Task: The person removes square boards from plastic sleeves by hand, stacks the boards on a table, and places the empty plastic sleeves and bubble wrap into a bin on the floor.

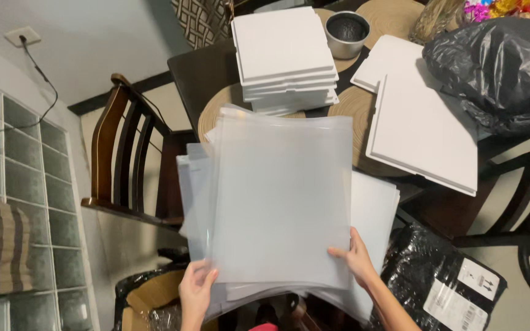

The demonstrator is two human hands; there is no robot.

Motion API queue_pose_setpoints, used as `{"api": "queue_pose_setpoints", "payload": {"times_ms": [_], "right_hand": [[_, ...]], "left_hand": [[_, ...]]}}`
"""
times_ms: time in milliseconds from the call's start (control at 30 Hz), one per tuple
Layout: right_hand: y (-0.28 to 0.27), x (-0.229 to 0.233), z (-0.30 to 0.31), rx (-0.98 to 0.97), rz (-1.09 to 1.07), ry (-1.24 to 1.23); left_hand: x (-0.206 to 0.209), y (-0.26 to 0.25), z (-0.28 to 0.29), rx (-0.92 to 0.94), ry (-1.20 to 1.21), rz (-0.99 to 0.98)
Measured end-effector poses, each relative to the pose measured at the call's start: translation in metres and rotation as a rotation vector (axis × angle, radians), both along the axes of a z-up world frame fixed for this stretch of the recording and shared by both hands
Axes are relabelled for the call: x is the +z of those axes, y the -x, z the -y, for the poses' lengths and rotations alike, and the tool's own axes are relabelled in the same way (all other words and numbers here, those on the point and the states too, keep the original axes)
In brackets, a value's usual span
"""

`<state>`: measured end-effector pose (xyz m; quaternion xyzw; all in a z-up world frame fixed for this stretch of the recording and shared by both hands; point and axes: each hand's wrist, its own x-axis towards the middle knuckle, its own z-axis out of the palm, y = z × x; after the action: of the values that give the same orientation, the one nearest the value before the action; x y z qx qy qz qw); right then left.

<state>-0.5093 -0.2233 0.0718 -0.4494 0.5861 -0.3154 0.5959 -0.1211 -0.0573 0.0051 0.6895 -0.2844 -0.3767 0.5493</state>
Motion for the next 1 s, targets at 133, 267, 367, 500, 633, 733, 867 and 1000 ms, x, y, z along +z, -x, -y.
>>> {"api": "queue_pose_setpoints", "payload": {"times_ms": [133,267,367,500,633,733,867,1000], "right_hand": [[-0.022,0.031,0.014,-0.054,0.081,0.075],[-0.045,0.073,0.057,-0.067,0.209,0.180],[-0.063,0.111,0.104,-0.084,0.258,0.416],[-0.080,0.176,0.178,-0.104,0.287,0.616],[-0.094,0.208,0.227,-0.073,0.432,0.647],[-0.098,0.197,0.229,-0.070,0.513,0.523],[-0.094,0.159,0.202,-0.082,0.510,0.373],[-0.066,0.102,0.139,-0.139,0.481,0.177]], "left_hand": [[0.020,-0.031,0.027,0.055,0.049,-0.057],[0.069,-0.064,0.079,0.062,0.178,-0.092],[0.123,-0.098,0.148,0.029,0.181,0.124],[0.202,-0.126,0.262,-0.117,0.490,0.073],[0.272,-0.132,0.307,-0.273,0.652,-0.029],[0.293,-0.136,0.301,-0.291,0.595,-0.020],[0.272,-0.129,0.264,-0.240,0.371,0.040],[0.210,-0.115,0.198,-0.234,0.210,-0.027]]}}
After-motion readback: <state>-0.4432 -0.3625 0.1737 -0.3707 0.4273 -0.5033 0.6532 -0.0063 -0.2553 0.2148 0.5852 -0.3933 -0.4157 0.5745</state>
